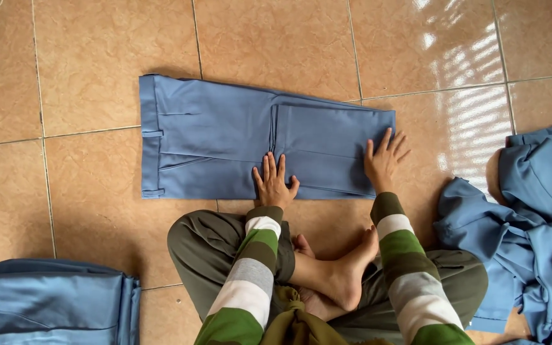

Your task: Folding blue trousers into neat rectangles on a tiled floor.

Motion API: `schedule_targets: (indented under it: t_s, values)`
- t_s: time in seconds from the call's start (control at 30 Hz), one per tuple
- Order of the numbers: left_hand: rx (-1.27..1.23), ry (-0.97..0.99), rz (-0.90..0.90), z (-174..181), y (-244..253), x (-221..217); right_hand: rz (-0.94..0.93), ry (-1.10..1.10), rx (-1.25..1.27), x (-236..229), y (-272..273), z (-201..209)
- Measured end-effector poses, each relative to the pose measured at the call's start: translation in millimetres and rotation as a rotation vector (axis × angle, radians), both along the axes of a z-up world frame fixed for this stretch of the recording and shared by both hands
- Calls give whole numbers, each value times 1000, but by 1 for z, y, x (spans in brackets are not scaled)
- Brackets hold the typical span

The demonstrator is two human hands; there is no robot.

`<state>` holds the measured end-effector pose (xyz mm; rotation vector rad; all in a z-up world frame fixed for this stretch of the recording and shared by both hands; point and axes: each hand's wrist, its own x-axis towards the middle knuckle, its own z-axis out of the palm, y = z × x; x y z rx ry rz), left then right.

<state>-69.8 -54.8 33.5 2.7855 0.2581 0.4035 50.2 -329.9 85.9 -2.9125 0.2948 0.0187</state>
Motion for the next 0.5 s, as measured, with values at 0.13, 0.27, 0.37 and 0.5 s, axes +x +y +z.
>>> schedule_targets:
  t_s: [0.13, 0.27, 0.37, 0.5]
  values:
    - [6, 10, 0, -5, -1, -2, 305, -126, -53, -26, 92, -16]
    - [19, 9, 13, -8, 0, -2, 649, -136, -24, -51, 140, -40]
    - [21, 11, 16, -9, 1, -2, 618, -127, -34, -44, 120, -38]
    - [-10, -11, 12, -5, -1, -1, 206, -179, -105, -32, 46, -21]
